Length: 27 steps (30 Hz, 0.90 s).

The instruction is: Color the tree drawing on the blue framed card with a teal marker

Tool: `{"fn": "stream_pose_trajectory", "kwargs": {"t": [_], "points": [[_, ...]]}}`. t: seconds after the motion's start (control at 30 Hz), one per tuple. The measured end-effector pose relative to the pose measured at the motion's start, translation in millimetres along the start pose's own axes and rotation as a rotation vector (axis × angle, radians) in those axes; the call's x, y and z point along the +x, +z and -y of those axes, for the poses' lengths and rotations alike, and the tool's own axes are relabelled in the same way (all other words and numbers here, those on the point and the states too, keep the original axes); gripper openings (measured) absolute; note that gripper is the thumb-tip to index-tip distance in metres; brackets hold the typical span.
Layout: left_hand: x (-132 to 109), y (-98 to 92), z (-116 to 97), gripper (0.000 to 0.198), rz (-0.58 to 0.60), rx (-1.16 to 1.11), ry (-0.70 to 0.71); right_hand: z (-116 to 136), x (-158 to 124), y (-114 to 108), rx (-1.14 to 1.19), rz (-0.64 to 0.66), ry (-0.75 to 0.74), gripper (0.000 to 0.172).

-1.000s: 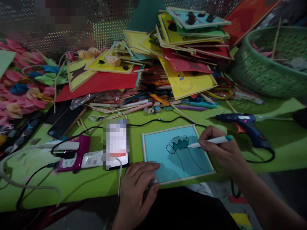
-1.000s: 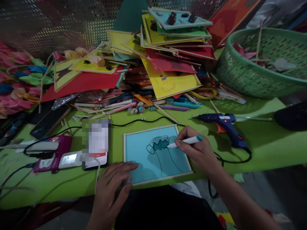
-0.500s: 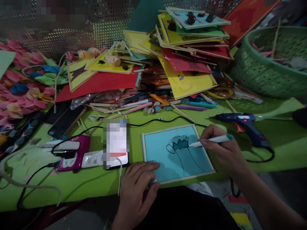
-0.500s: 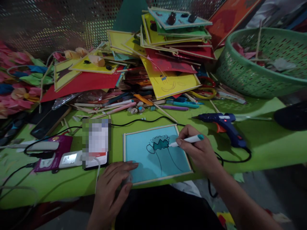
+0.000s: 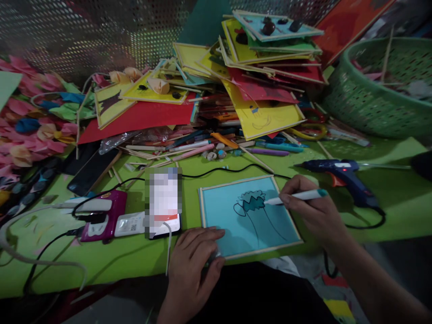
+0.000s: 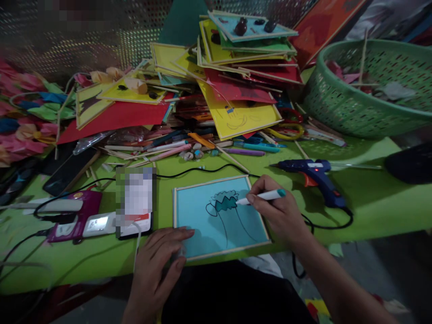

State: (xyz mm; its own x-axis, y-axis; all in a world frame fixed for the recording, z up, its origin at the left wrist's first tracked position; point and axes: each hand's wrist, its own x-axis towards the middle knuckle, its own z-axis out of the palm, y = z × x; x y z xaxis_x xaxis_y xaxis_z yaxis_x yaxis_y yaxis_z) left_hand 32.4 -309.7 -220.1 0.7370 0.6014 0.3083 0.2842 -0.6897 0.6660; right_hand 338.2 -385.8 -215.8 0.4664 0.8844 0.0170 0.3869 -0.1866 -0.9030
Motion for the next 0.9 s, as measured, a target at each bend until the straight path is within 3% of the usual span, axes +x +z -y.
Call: {"fn": "stream_pose_trajectory", "kwargs": {"t": [0.9], "points": [[-1.4, -0.6, -0.7, 0.011, -0.003, 0.005, -0.014, -0.3, 1.5, 0.5, -0.003, -0.038, -0.004, 0.019]]}}
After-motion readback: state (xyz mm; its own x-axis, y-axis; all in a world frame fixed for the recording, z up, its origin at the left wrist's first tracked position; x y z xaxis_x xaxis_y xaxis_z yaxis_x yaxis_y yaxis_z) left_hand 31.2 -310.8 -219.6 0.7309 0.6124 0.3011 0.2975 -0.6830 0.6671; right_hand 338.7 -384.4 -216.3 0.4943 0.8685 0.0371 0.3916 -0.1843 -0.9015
